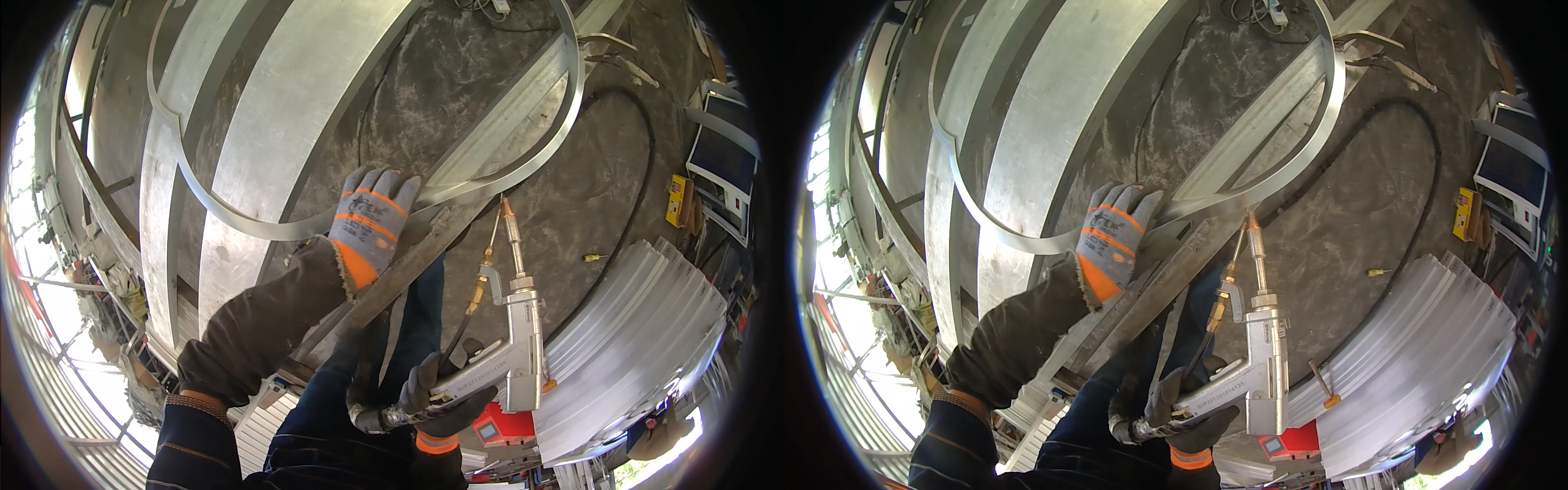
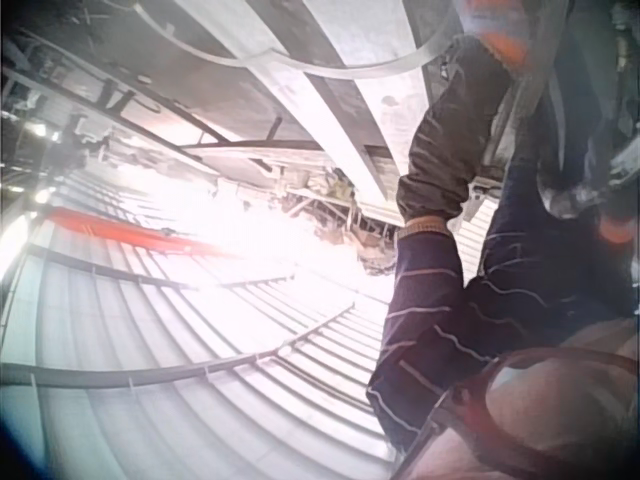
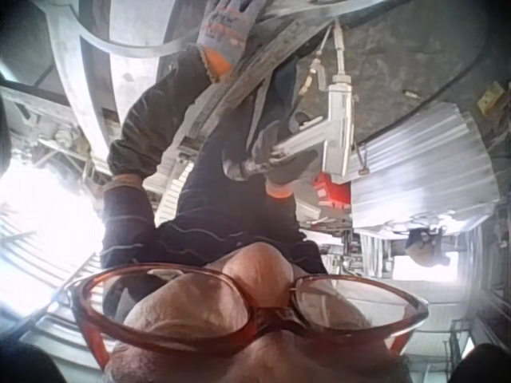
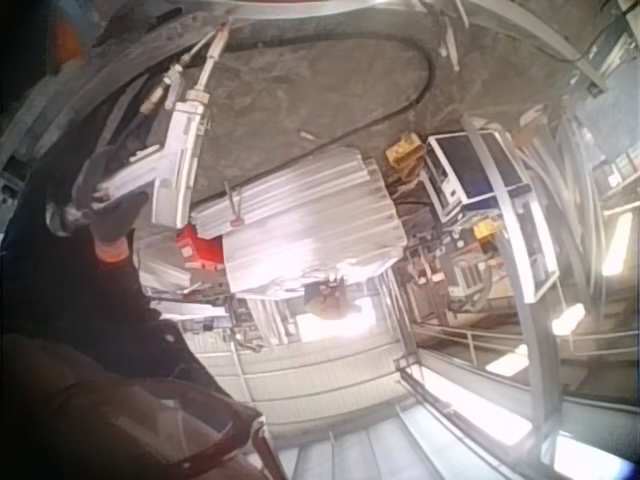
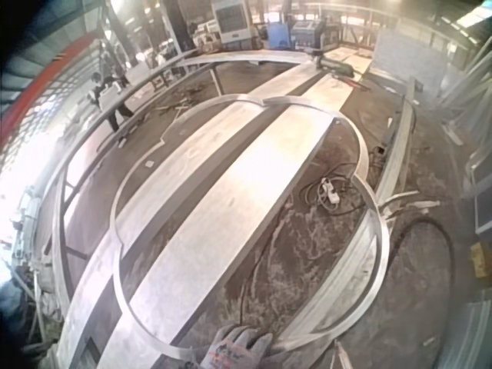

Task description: The person welds a curved metal frame using a handheld welding torch, then uses pliers to adjust the frame. The person repeats the welding and adjustment steps on the same frame.

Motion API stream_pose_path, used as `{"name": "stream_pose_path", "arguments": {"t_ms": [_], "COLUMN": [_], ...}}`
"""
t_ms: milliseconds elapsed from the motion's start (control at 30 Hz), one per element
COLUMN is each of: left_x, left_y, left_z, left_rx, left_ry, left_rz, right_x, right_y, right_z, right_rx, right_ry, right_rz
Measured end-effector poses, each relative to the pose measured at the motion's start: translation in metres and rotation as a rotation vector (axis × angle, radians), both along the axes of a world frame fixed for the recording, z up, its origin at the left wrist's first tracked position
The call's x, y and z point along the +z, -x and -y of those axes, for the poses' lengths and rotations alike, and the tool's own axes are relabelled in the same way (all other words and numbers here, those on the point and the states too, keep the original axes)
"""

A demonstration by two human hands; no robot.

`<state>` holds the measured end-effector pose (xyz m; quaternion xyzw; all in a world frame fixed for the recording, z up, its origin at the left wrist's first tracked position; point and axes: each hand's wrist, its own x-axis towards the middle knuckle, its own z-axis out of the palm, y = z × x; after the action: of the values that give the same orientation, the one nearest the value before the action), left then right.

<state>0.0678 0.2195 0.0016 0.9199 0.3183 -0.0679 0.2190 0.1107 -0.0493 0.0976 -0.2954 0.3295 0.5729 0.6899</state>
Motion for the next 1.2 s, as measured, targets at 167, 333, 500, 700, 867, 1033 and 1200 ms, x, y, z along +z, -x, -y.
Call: {"name": "stream_pose_path", "arguments": {"t_ms": [167, 333, 500, 700, 867, 1033, 1200], "left_x": [-0.002, -0.001, -0.002, 0.001, 0.000, -0.004, -0.002], "left_y": [0.007, 0.003, 0.003, -0.001, -0.004, -0.003, -0.004], "left_z": [-0.011, -0.010, -0.013, -0.016, -0.016, -0.013, -0.011], "left_rx": [-0.068, -0.198, -0.252, -0.241, -0.231, -0.240, -0.230], "left_ry": [0.038, -0.060, -0.043, 0.007, 0.012, -0.022, -0.017], "left_rz": [0.002, 0.031, 0.074, 0.104, 0.113, 0.145, 0.157], "right_x": [-0.009, -0.015, -0.020, -0.023, -0.013, -0.013, -0.015], "right_y": [-0.004, -0.001, 0.004, 0.008, 0.007, 0.005, 0.007], "right_z": [0.009, 0.008, 0.009, 0.006, -0.004, -0.004, -0.002], "right_rx": [0.122, 0.157, 0.120, 0.063, 0.018, 0.090, 0.063], "right_ry": [-0.138, -0.156, -0.182, -0.248, -0.117, -0.138, -0.086], "right_rz": [-0.043, -0.012, -0.037, -0.057, -0.082, -0.040, -0.088]}}
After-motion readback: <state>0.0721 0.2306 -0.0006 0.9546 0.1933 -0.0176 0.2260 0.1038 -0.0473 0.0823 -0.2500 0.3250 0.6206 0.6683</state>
